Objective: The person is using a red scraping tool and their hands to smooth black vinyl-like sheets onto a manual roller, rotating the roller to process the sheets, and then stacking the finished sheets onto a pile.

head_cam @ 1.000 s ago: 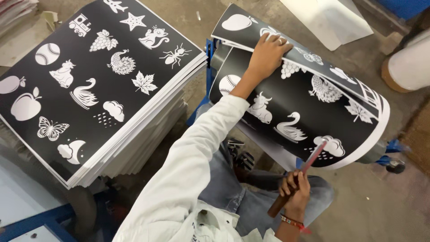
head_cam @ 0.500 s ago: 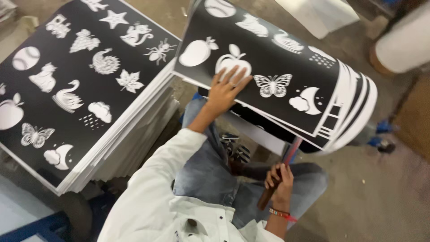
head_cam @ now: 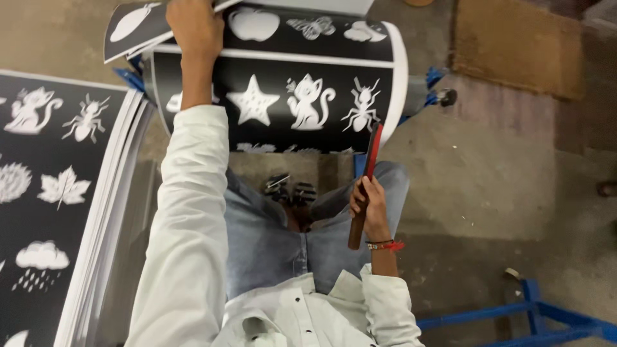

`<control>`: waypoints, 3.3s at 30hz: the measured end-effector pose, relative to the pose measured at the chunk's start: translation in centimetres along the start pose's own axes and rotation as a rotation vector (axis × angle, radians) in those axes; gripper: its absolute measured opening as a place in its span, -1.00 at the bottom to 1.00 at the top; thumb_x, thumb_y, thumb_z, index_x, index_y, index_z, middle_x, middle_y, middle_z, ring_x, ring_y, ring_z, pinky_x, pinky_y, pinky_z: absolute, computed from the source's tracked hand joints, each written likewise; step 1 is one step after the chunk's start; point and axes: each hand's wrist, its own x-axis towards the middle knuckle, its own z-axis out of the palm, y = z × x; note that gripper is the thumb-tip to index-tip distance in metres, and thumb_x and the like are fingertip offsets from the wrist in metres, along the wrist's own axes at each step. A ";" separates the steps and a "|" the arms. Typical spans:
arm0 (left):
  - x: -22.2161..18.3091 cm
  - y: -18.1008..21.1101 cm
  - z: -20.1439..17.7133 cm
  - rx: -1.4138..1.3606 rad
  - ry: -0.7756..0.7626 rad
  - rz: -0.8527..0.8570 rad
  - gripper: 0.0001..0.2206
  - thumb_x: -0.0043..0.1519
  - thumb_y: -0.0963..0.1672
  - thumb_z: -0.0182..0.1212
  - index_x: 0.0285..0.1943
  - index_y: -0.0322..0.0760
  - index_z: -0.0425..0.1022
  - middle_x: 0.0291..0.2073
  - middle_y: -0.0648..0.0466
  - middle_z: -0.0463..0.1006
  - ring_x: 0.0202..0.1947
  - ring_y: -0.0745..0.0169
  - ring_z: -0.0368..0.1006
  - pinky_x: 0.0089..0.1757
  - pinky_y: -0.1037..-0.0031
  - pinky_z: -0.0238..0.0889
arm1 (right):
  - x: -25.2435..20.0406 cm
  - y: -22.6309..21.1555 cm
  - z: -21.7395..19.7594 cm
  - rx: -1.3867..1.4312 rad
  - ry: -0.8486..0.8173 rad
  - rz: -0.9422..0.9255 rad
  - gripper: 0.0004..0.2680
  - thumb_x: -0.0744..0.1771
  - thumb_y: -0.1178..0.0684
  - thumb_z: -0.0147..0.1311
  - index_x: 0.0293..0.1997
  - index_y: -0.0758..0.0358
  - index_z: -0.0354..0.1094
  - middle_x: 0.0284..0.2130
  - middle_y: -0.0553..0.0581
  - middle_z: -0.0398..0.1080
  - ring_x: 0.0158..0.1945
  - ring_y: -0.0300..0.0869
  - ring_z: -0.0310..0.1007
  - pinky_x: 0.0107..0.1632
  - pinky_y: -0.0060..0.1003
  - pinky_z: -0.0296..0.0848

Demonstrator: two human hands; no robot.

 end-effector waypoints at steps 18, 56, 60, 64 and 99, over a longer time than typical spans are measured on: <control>-13.8 6.3 -7.5 0.100 -0.047 0.254 -0.39 0.14 -0.19 0.27 0.48 -0.20 0.45 0.51 -0.03 0.29 0.50 -0.15 0.17 0.39 -0.07 -0.07 | 10.1 9.6 12.0 -0.200 0.222 -0.168 -0.81 0.44 -0.16 -0.15 -0.03 0.10 0.19 -0.58 -0.07 0.22 -0.65 -0.33 0.23 -0.64 -0.39 0.27; -13.9 8.0 -8.1 -0.020 0.110 0.103 -0.49 0.22 -0.07 0.09 0.38 -0.31 0.51 0.34 -0.14 0.49 0.39 -0.24 0.27 0.34 -0.10 -0.17 | 3.4 3.2 0.3 0.030 0.050 0.010 -0.80 0.43 -0.13 -0.07 -0.20 0.16 0.20 -0.64 -0.09 0.06 -0.68 -0.33 0.12 -0.62 -0.38 0.21; -13.9 8.3 -11.7 0.001 0.009 0.089 -0.42 0.09 -0.12 0.10 0.37 -0.32 0.51 0.30 -0.15 0.50 0.32 -0.24 0.31 0.27 -0.07 -0.09 | 6.4 3.5 -2.3 0.056 0.188 -0.134 -0.80 0.45 -0.12 -0.03 -0.20 0.15 0.19 -0.62 -0.08 0.09 -0.64 -0.32 0.13 -0.60 -0.37 0.17; -10.0 7.3 -10.1 -0.002 -0.019 0.083 -0.45 0.04 -0.21 0.07 0.31 -0.29 0.51 0.30 -0.09 0.52 0.35 -0.19 0.34 0.31 -0.04 -0.05 | 10.4 0.7 -2.7 0.066 0.240 -0.235 -0.81 0.46 -0.12 -0.04 -0.17 0.14 0.23 -0.60 -0.09 0.12 -0.62 -0.33 0.13 -0.57 -0.37 0.20; -15.6 9.9 -9.1 0.056 -0.203 0.221 -0.40 0.12 -0.18 0.27 0.44 -0.31 0.42 0.46 -0.15 0.36 0.45 -0.21 0.21 0.31 -0.12 -0.10 | 12.7 -9.7 -12.1 -1.502 -0.227 -0.788 -0.85 0.42 0.00 0.13 -0.22 0.25 0.38 -0.47 0.31 0.38 -0.41 0.23 0.38 -0.36 0.08 0.26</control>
